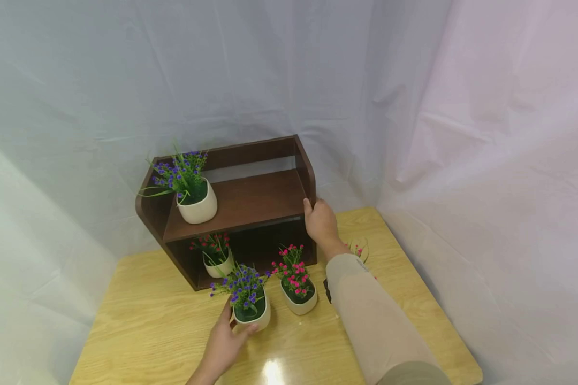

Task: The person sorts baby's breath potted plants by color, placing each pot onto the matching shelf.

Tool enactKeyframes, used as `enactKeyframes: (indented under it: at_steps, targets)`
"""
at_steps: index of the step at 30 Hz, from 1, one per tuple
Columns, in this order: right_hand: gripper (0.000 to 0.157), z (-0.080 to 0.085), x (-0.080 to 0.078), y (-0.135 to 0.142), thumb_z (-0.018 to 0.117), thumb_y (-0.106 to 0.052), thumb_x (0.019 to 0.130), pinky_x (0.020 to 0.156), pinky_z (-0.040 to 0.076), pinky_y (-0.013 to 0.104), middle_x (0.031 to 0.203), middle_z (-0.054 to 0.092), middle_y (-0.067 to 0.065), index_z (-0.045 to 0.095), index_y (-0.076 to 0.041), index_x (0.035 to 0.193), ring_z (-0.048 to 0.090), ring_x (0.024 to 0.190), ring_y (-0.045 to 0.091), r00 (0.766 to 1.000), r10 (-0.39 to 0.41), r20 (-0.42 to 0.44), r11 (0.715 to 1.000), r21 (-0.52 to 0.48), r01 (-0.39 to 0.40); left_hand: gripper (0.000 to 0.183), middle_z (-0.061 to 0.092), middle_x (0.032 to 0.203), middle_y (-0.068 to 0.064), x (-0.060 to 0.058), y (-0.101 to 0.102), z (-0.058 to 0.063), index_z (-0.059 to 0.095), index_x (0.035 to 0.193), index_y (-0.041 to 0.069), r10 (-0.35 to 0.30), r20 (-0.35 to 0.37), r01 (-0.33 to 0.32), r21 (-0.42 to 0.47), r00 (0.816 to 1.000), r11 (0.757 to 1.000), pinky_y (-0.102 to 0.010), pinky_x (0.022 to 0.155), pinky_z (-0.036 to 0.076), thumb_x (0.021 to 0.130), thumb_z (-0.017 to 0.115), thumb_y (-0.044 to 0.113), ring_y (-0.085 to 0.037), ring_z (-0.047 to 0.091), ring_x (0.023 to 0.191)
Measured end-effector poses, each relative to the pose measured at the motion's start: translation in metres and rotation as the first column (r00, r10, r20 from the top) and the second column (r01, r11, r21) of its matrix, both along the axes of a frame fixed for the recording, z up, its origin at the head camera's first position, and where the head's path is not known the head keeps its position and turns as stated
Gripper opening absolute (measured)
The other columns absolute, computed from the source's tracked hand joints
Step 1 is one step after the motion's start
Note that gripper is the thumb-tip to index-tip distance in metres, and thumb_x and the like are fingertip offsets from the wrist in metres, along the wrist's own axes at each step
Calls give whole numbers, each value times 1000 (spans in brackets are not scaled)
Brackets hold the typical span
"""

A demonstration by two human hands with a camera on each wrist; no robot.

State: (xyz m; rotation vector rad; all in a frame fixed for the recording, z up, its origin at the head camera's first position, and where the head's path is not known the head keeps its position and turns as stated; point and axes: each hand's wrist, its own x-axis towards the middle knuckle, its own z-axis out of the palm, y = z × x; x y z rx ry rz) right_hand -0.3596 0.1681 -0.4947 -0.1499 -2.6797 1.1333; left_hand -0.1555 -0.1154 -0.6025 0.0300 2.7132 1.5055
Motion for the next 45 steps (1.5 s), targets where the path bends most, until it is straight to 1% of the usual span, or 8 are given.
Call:
enactKeyframes:
  at_steps: [6, 13, 22, 27, 31, 34, 41, 45]
  targets:
    - [54, -2, 0, 0, 42, -44, 117, 99, 59, 60, 118, 74, 27, 67, 3, 121, 73, 115, 47, 1000, 5, -5, 1000, -7, -5, 108, 34, 170, -36, 0, -3, 19, 20, 170, -4, -17, -20, 18, 20, 1000, 1000, -61, 110, 57, 92, 86, 31, -59, 59, 139]
    - [55, -2, -1, 0, 41, -45, 117, 99, 59, 61, 118, 75, 28, 66, 4, 122, 73, 115, 47, 1000, -3, 6, 1000, -4, 3, 109, 33, 170, -36, -1, 0, 44, 23, 169, -4, -40, -50, 40, 3, 998, 999, -58, 109, 59, 91, 88, 36, -57, 61, 137]
    - [55, 1, 1, 0, 40, -46, 117, 93, 59, 60, 111, 74, 27, 66, 3, 116, 74, 108, 46, 1000, -7, 20, 1000, -6, 7, 109, 37, 171, -32, -10, 9, 74, 24, 170, -2, -51, -79, 47, -44, 996, 998, -57, 108, 60, 91, 87, 40, -53, 63, 136]
    - [54, -1, -1, 0, 41, -45, 117, 92, 59, 60, 108, 74, 27, 65, 3, 111, 73, 107, 46, 1000, -9, 15, 1000, -6, 9, 109, 38, 171, -29, -20, 16, 94, 23, 171, 1, -58, -107, 52, -62, 993, 997, -61, 112, 57, 92, 86, 43, -52, 61, 140]
    - [54, -2, -2, 0, 42, -45, 117, 94, 58, 61, 110, 75, 28, 66, 3, 108, 73, 108, 47, 1000, -17, 9, 1000, -3, 17, 110, 39, 173, -25, -30, 22, 110, 25, 172, 4, -58, -143, 44, -100, 988, 994, -66, 120, 48, 91, 87, 46, -50, 52, 150]
    - [55, 0, -2, 1, 42, -45, 117, 97, 58, 62, 114, 75, 31, 66, 4, 108, 73, 112, 50, 1000, -28, 9, 1000, 0, 28, 111, 37, 175, -21, -38, 32, 123, 25, 172, 6, -69, -169, 52, -103, 983, 993, -65, 126, 42, 90, 88, 46, -46, 43, 157]
    - [54, 2, -1, 2, 44, -44, 116, 98, 58, 62, 112, 76, 30, 68, 4, 107, 73, 111, 49, 999, -43, 2, 999, 12, 43, 114, 37, 176, -18, -52, 54, 149, 22, 173, 7, -91, -237, 69, -100, 967, 993, -57, 116, 55, 90, 88, 50, -39, 55, 149]
    - [45, 0, -2, -1, 47, -36, 114, 96, 58, 61, 111, 76, 29, 69, 3, 108, 74, 109, 48, 999, -40, -15, 999, 1, 40, 114, 33, 177, -20, -58, 60, 159, 22, 173, 5, -104, -262, 77, -112, 959, 991, -60, 119, 52, 91, 85, 53, -42, 51, 153]
